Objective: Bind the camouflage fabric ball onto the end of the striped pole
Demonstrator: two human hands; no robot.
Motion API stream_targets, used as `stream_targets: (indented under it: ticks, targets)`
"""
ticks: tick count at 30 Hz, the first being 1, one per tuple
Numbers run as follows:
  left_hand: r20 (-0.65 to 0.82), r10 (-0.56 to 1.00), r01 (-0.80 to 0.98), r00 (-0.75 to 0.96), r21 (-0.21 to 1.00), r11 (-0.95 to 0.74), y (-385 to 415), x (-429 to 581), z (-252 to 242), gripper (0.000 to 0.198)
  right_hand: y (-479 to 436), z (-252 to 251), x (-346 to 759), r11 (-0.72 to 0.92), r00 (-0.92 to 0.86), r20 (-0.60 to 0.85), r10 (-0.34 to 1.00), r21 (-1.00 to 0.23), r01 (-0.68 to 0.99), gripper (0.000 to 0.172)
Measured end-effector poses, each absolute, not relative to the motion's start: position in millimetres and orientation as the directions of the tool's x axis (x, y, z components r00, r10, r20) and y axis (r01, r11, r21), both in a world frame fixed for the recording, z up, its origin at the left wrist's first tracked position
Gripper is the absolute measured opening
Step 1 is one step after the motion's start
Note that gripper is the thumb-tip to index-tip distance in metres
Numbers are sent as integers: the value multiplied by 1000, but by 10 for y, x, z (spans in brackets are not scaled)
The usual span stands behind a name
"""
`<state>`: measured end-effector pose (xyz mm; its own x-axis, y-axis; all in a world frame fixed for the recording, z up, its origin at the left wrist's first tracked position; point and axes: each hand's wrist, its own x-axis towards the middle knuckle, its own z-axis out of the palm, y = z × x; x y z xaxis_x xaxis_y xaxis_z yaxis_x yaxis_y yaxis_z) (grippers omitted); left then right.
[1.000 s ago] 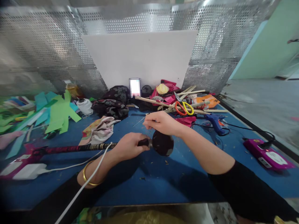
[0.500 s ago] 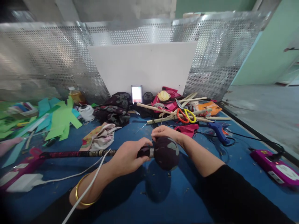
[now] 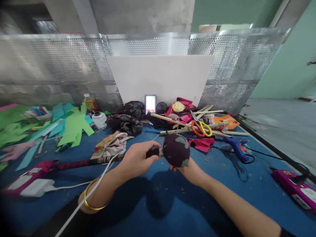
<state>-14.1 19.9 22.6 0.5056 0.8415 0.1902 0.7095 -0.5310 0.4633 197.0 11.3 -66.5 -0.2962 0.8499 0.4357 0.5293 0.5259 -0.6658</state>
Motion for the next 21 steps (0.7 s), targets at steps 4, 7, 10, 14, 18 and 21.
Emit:
stream_targets:
  ticks: [4, 7, 10, 14, 18, 21]
  targets:
    - [189, 854, 731, 484, 448, -514, 255, -136, 141, 25, -366, -583, 1906, 546, -382, 392, 837, -556, 626, 26]
    - [190, 847, 726, 497, 445, -525, 275, -130, 51, 25, -577, -519, 1818, 555, -320, 510, 799, -419, 719, 21]
    - [188, 845, 722, 501, 448, -527, 283, -118, -2, 25, -632, -455, 1729, 570, -244, 626, 741, -393, 722, 13]
    - [170, 842, 724, 512, 442, -529, 290, -88, -51, 25, -546, -368, 1669, 686, -291, 681, 673, -425, 591, 14]
    - [147, 832, 714, 536, 447, -539, 313, -84, -136, 26, -414, -342, 1665, 644, -383, 518, 765, -622, 445, 21]
    - [138, 833, 718, 535, 444, -535, 335, -95, -195, 28, -385, -379, 1655, 620, -411, 473, 779, -674, 401, 26]
